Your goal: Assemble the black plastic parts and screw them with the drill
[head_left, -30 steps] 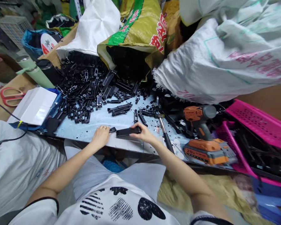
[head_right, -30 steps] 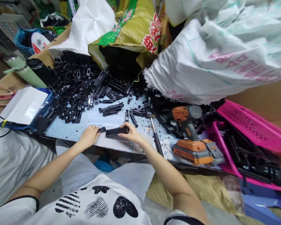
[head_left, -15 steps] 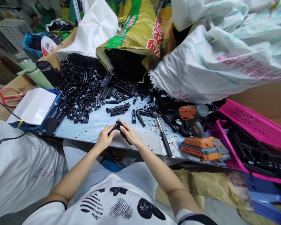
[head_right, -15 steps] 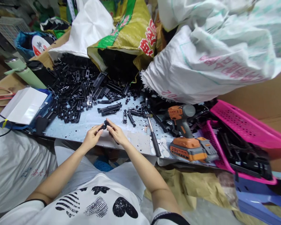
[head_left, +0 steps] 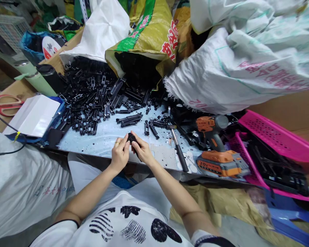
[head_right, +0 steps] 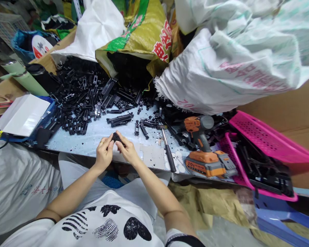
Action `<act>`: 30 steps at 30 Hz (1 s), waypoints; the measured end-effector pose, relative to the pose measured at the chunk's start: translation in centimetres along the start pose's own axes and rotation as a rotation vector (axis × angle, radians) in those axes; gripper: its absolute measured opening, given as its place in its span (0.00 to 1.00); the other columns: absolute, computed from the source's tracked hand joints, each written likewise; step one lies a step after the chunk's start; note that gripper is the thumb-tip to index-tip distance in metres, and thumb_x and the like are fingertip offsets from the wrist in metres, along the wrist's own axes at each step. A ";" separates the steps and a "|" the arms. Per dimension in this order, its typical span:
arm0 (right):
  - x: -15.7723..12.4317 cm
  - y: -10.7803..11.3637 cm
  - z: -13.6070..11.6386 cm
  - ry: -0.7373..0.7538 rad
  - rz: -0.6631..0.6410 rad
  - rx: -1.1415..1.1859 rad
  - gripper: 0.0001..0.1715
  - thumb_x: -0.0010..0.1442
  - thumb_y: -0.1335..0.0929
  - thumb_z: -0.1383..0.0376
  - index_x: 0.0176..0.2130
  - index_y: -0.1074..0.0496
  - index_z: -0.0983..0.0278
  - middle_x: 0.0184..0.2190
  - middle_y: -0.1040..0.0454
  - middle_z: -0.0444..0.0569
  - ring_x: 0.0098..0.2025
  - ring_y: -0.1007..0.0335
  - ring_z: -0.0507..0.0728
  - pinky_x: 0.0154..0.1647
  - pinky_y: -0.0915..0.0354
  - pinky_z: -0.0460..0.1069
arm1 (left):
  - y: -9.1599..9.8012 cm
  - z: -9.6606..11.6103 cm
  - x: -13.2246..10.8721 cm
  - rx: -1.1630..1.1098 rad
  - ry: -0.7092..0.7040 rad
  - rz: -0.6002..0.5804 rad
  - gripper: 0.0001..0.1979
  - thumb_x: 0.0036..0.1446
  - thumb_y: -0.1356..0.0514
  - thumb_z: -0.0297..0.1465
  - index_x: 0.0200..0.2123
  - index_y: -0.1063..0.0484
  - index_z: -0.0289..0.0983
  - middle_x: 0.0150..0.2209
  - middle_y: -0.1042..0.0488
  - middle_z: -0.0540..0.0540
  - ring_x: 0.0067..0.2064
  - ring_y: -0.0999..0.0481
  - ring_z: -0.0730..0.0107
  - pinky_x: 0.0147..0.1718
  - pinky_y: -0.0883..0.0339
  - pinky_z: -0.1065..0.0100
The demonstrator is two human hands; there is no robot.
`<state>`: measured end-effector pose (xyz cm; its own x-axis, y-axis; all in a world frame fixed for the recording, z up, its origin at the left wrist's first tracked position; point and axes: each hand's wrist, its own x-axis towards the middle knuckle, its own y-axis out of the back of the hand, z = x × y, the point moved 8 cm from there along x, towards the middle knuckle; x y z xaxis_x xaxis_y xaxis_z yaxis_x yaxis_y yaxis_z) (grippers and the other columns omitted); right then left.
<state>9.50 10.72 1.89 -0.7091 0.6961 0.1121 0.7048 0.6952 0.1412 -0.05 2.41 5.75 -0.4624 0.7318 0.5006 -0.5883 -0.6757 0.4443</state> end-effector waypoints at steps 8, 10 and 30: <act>-1.0 -2.1 0.5 0.004 0.059 -0.120 0.33 0.65 0.42 0.51 0.65 0.47 0.57 0.48 0.30 0.52 0.30 0.33 0.52 0.37 0.30 0.51 | -0.7 -1.2 -0.3 -0.036 0.024 0.023 0.19 0.66 0.54 0.36 0.53 0.31 0.35 0.43 0.26 0.38 0.45 0.28 0.63 0.45 0.33 0.61; -0.2 -1.4 1.0 0.033 -0.036 -0.285 0.33 0.65 0.42 0.52 0.65 0.48 0.58 0.51 0.31 0.53 0.39 0.30 0.55 0.44 0.32 0.53 | -1.2 -3.0 -0.9 0.010 0.148 -0.015 0.20 0.66 0.54 0.35 0.55 0.34 0.34 0.43 0.26 0.38 0.46 0.27 0.63 0.45 0.32 0.60; 14.2 19.0 2.9 0.283 -0.328 -1.722 0.18 0.65 0.45 0.72 0.43 0.29 0.73 0.59 0.38 0.58 0.66 0.56 0.59 0.65 0.76 0.66 | -6.9 -1.7 -1.5 0.749 -0.302 -0.886 0.22 0.59 0.53 0.20 0.56 0.38 0.33 0.40 0.27 0.38 0.44 0.28 0.58 0.46 0.40 0.56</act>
<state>12.89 34.35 3.34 -0.9158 0.4017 -0.0061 -0.1380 -0.3003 0.9438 3.59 6.19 0.68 0.1414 0.9860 -0.0884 -0.0450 0.0956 0.9944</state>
